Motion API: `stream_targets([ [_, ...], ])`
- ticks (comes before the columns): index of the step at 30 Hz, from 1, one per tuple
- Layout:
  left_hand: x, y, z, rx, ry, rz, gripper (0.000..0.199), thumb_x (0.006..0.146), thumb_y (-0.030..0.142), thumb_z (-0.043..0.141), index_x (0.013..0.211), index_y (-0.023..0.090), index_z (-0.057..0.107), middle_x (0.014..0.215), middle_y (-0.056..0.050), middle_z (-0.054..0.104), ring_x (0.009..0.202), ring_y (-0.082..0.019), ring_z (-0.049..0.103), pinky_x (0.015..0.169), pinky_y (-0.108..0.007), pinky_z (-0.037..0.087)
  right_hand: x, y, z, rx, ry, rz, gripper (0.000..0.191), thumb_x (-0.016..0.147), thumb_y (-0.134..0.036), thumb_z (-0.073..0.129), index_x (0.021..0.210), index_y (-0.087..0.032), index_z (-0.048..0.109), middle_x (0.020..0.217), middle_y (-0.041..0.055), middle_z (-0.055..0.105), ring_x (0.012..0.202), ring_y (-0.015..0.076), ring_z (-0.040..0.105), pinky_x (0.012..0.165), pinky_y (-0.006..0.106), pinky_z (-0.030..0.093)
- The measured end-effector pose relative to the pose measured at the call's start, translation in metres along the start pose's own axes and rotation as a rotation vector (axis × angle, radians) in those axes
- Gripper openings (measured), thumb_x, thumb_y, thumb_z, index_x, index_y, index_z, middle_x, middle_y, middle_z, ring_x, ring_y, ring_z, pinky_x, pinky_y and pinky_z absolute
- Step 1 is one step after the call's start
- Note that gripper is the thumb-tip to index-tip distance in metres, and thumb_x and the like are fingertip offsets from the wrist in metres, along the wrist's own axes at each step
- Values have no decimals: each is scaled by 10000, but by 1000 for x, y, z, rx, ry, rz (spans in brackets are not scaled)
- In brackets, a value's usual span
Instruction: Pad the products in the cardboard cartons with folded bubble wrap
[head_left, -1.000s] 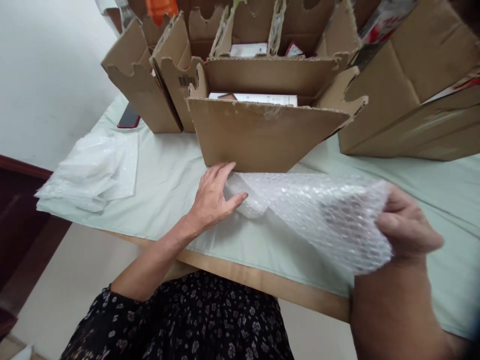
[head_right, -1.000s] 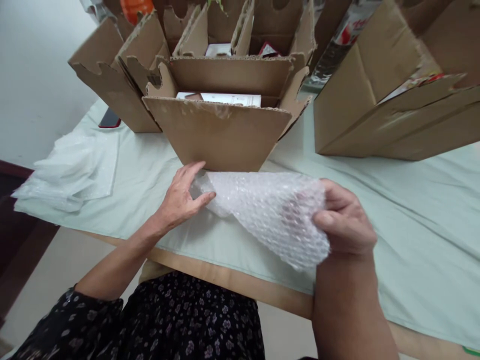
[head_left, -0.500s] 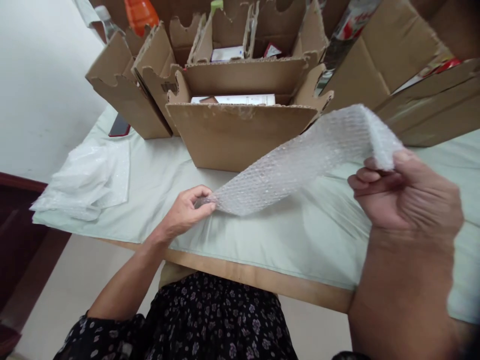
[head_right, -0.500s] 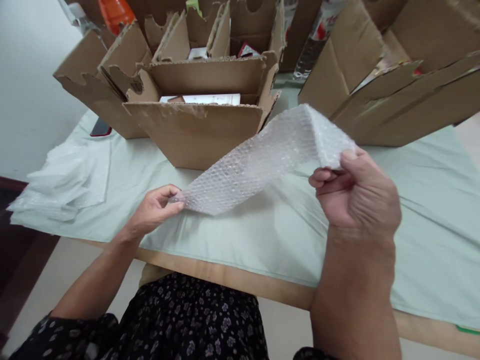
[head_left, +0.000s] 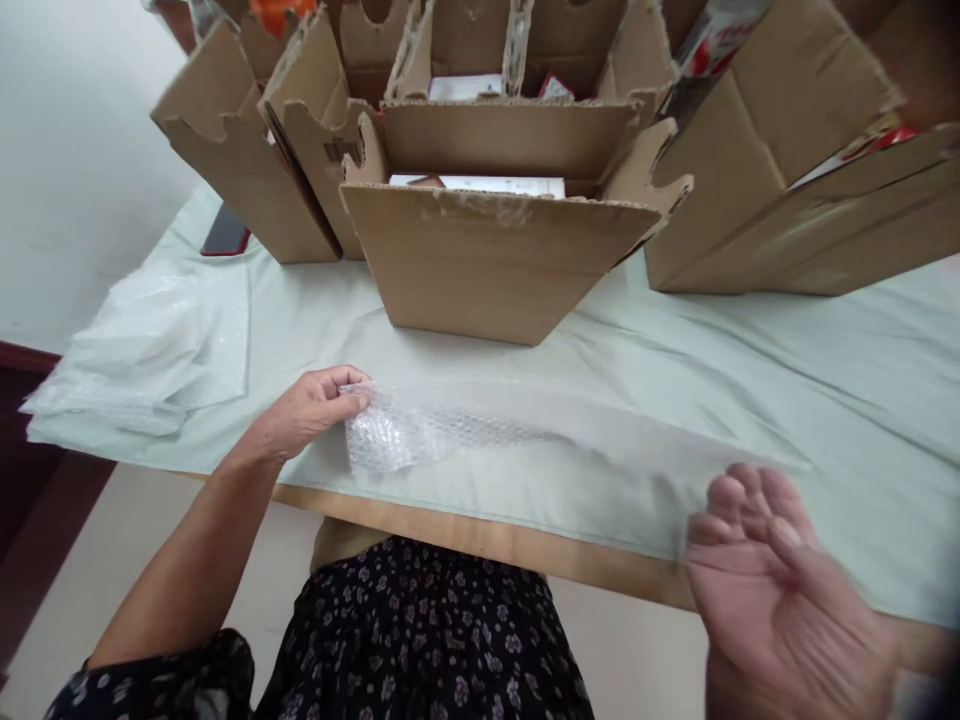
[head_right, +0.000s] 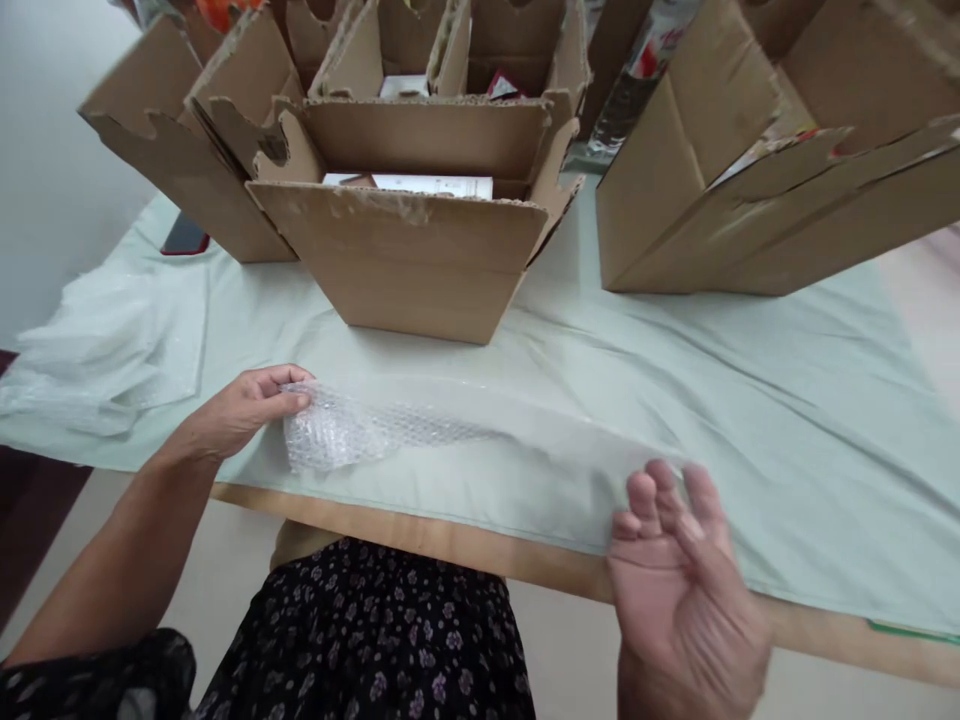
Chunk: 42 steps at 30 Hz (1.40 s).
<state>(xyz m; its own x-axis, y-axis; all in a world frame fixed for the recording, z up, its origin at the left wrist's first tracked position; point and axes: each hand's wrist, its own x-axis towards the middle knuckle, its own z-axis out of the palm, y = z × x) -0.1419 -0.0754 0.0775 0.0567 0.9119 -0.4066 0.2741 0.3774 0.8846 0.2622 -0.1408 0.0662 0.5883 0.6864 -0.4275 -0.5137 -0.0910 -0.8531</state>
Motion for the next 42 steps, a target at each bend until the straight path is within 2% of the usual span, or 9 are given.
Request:
stream_targets([
  [3,6,-1,0,147,110,9,399,735,450,759,1026,180,717,675,35,570,617,-128,512,604,-263,405,-4,10,-9,-19,-58,-108,440,648,-226,846,1080,-253,768,1282,71,707,1163,219,687,760,309,616],
  [7,9,-8,-2,339,218,66,522,788,469,681,1212,164,693,599,76,430,560,-133,441,563,-274,365,3,24,-8,-413,-437,-333,348,854,-330,774,1200,-293,768,1292,67,752,1212,274,709,930,448,625],
  [11,5,-16,-3,516,374,141,558,845,438,644,1327,156,651,777,2,616,666,-173,571,682,-341,500,23,39,8,-1025,-714,-866,412,960,-271,689,1372,-260,692,1425,90,697,1344,305,644,1135,548,525],
  [15,-4,-25,14,808,670,492,421,911,315,611,1291,146,675,1162,-143,688,1042,-283,673,912,-453,560,50,47,26,-1339,-739,-1330,317,1022,-194,559,1294,-151,717,1377,142,715,1320,354,641,1049,538,550],
  [19,-13,-31,44,978,351,821,246,976,255,617,1194,177,699,1234,-144,710,1183,-314,648,999,-492,544,64,44,36,-1409,-654,-1522,212,1031,-192,580,1102,-158,776,1180,115,781,1038,286,712,822,414,551],
  [22,-14,-33,55,987,204,854,200,974,271,643,1136,172,705,1173,-134,729,1108,-307,670,946,-481,552,67,38,38,-1385,-657,-1579,177,1026,-189,605,981,-173,776,1053,82,800,933,234,699,762,369,496],
  [32,-13,-27,55,1029,214,813,281,868,331,778,1089,170,711,1136,-133,732,1059,-321,678,900,-479,552,64,31,36,-1440,-780,-1637,150,1024,-206,605,1070,-168,743,1137,80,784,971,238,680,795,361,449],
  [36,-13,-27,57,1083,228,803,242,893,295,730,1100,172,711,1123,-131,730,1043,-320,674,884,-478,553,68,31,42,-1386,-786,-1700,145,1012,-141,605,956,-178,733,1056,49,803,920,211,694,772,348,433],
  [42,-17,-29,49,1051,178,839,194,925,285,687,1078,166,702,1170,-147,730,1082,-316,689,933,-487,573,65,15,45,-1328,-912,-1476,187,1005,-199,557,930,-185,728,964,54,811,857,218,733,784,374,461],
])
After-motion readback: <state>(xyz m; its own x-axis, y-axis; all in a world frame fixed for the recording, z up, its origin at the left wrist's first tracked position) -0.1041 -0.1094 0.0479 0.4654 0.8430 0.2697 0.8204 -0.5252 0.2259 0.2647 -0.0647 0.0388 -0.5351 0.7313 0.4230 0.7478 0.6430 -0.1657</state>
